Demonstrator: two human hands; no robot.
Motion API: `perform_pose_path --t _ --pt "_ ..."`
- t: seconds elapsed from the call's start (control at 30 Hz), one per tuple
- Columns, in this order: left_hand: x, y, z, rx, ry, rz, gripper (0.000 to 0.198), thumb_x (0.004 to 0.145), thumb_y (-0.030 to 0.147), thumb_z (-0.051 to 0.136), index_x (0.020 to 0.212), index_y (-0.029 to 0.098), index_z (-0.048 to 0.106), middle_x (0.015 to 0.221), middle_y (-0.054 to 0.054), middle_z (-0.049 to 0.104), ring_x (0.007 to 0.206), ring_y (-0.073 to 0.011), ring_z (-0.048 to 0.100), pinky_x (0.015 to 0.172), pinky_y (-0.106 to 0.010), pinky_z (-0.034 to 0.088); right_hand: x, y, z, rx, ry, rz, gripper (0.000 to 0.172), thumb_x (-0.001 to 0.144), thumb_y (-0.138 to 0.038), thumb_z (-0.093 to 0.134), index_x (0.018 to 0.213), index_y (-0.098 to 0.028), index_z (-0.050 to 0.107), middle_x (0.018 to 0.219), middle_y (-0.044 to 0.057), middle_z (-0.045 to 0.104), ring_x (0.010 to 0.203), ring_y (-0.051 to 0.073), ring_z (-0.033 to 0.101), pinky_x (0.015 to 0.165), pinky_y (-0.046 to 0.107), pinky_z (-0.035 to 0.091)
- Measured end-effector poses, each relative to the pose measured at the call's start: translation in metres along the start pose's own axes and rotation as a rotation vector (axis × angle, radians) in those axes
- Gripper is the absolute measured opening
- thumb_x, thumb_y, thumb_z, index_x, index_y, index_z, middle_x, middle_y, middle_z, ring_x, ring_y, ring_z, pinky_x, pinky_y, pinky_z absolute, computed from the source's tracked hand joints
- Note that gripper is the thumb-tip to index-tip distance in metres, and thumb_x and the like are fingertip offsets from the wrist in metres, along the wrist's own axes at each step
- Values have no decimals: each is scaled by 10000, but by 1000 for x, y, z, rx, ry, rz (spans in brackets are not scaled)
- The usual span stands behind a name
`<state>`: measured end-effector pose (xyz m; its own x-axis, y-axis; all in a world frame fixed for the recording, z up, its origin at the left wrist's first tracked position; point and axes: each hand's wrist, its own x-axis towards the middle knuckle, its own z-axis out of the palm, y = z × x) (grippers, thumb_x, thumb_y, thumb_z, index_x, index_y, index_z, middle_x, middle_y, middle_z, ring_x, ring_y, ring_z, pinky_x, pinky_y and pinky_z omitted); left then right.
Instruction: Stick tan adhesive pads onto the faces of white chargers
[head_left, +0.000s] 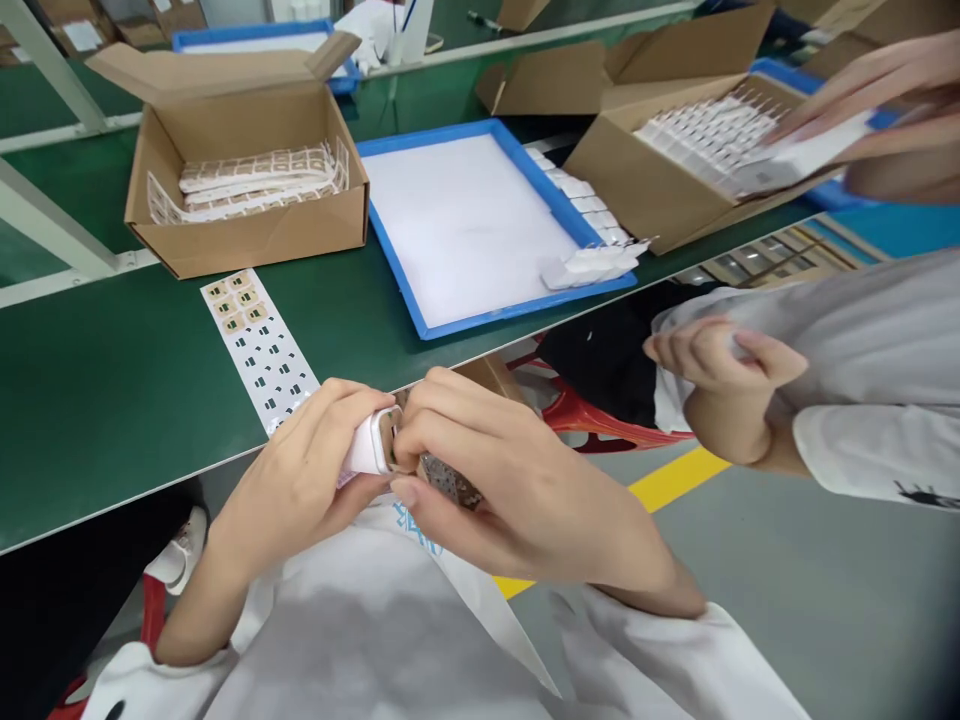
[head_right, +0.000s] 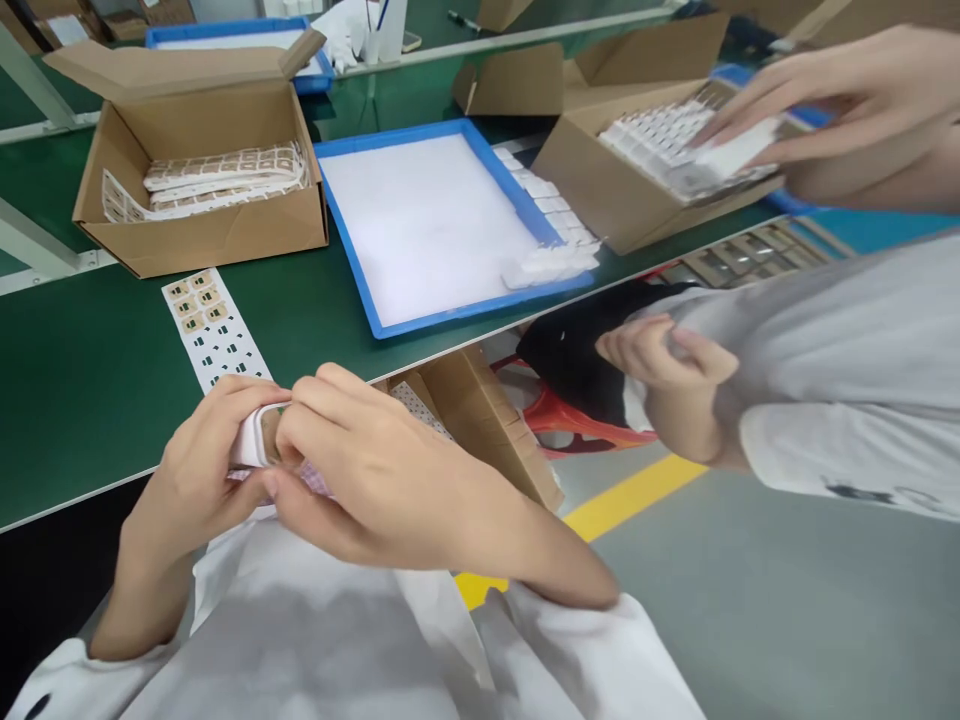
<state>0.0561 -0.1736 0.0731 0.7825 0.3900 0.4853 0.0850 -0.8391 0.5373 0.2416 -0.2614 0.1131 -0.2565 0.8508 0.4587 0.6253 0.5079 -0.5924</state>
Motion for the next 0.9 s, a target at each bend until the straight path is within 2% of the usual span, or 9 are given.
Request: perform_pose_path --t 0.07,0.13,0.23,0.47,0.67,0.9 --pt "-1 0 -6 52 -55 -23 324 1029 318 532 1323 204 459 1141 -89 619 1024 -218 603 865 -319 515 3 4 -1 -24 -68 -36 226 985 -128 504 797 -242 451 725 -7 469 672 166 414 654 319 415" --pt "-1 1 -9 33 -94 -35 303 1026 320 533 1300 210 463 1127 -84 621 1010 -218 605 863 -317 512 7 7 1 51 -99 -62 246 963 -87 481 781 -245 433 689 -24 439 640 155 386 621 308 394" --pt "0 -1 -9 -77 -122 -44 277 1027 356 520 1266 222 478 1087 -75 623 959 -218 608 834 -321 515 11 12 7 213 -55 -62 258 898 -44 487 756 -246 409 651 -46 424 614 138 365 600 289 380" --pt "-2 -11 -1 -176 -81 -43 257 1017 334 522 1245 221 487 1036 -65 651 881 -201 615 759 -304 509 13 21 20 398 44 45 275 811 -40 537 677 -235 396 591 -68 393 563 110 339 576 267 363" --pt "-2 -17 1 -212 -71 -48 259 1010 361 539 1226 222 510 1011 -56 659 852 -190 622 733 -294 513 17 27 24 545 59 108 239 765 -43 551 630 -215 453 582 -62 442 554 92 365 530 256 311" --pt "-4 -20 2 -241 -21 -37 266 989 368 557 1210 224 528 930 -45 644 771 -184 605 672 -289 503 20 30 25 711 48 197 238 721 -56 561 573 -213 460 562 -62 405 527 87 346 497 260 288"
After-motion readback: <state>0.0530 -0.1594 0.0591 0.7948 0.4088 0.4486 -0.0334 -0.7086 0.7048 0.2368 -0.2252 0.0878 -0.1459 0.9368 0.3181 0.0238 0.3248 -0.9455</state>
